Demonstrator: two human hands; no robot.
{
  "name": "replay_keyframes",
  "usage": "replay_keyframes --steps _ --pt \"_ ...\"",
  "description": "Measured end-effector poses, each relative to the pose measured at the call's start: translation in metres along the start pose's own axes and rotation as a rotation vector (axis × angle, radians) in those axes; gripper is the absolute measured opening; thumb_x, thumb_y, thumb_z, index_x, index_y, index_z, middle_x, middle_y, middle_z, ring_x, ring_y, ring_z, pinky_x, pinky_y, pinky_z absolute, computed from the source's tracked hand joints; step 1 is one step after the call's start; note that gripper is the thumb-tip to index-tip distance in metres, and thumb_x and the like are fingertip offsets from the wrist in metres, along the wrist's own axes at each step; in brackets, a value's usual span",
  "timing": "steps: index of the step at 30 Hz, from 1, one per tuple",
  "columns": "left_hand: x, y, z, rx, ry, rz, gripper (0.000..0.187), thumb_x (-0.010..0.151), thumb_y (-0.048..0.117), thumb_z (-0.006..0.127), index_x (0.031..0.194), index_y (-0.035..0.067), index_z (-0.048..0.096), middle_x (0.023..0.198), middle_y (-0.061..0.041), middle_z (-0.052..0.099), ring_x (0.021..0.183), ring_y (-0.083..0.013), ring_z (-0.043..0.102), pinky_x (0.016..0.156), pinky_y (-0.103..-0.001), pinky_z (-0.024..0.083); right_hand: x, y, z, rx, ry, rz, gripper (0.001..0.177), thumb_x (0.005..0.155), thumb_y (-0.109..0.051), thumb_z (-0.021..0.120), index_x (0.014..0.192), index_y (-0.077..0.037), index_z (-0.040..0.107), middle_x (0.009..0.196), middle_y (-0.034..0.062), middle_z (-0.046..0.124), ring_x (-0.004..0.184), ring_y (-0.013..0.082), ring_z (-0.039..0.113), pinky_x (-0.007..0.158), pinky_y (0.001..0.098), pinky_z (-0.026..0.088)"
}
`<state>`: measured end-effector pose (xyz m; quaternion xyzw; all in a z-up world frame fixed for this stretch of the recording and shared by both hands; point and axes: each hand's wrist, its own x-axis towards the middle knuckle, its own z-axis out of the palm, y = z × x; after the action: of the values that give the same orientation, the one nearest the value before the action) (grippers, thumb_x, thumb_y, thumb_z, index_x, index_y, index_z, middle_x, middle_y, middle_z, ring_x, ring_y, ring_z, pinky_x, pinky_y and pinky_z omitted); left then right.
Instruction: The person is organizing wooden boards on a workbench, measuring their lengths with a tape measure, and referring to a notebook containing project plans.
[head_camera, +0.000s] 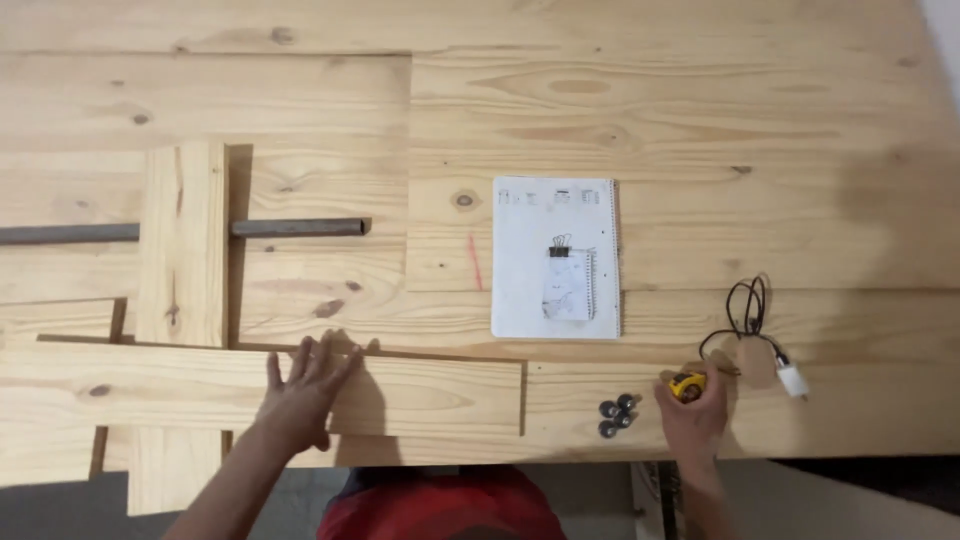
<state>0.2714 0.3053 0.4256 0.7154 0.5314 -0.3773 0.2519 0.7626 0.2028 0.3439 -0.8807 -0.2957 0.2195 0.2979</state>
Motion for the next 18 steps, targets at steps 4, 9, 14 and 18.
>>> replay_keyframes --steps 4,9,14,18 --pt "0.040 -0.014 0.041 0.086 0.139 -0.002 0.152 0.072 0.024 0.098 0.163 0.041 -0.021 0.171 -0.023 -0.010 0.157 -0.0419 -0.001 0.120 -0.066 0.018 0.039 0.055 0.028 -0.090 0.151 -0.365 0.088 0.075 -0.032 0.082 0.148 0.004 0.049 0.140 0.0266 0.058 0.128 0.0417 0.051 0.108 0.0450 0.041" --pt "0.025 -0.006 0.026 0.019 0.035 0.060 0.142 0.079 0.018 0.092 0.164 0.025 -0.022 0.168 -0.027 -0.016 0.154 -0.0476 -0.009 0.124 -0.065 0.008 0.046 0.056 0.045 -0.125 0.053 -0.304 0.069 0.079 -0.031 0.083 0.136 0.002 0.063 0.125 0.0229 0.065 0.121 0.0393 0.058 0.101 0.0471 0.047" --pt "0.035 -0.014 0.047 0.204 0.166 0.076 0.148 0.073 0.034 0.098 0.162 0.020 -0.018 0.163 -0.029 -0.001 0.149 -0.0493 0.007 0.113 -0.066 0.024 0.036 0.060 0.056 -0.177 0.162 -0.525 0.077 0.084 -0.024 0.081 0.148 0.011 0.057 0.142 0.0290 0.060 0.136 0.0440 0.050 0.111 0.0526 0.045" --pt "0.046 -0.025 0.053 0.291 0.272 0.146 0.147 0.071 0.037 0.101 0.164 0.019 -0.012 0.159 -0.027 0.012 0.144 -0.0455 0.020 0.108 -0.070 0.030 0.041 0.045 0.052 -0.229 0.000 -0.273 0.076 0.091 -0.027 0.072 0.156 0.004 0.047 0.151 0.0249 0.051 0.140 0.0395 0.045 0.108 0.0524 0.046"
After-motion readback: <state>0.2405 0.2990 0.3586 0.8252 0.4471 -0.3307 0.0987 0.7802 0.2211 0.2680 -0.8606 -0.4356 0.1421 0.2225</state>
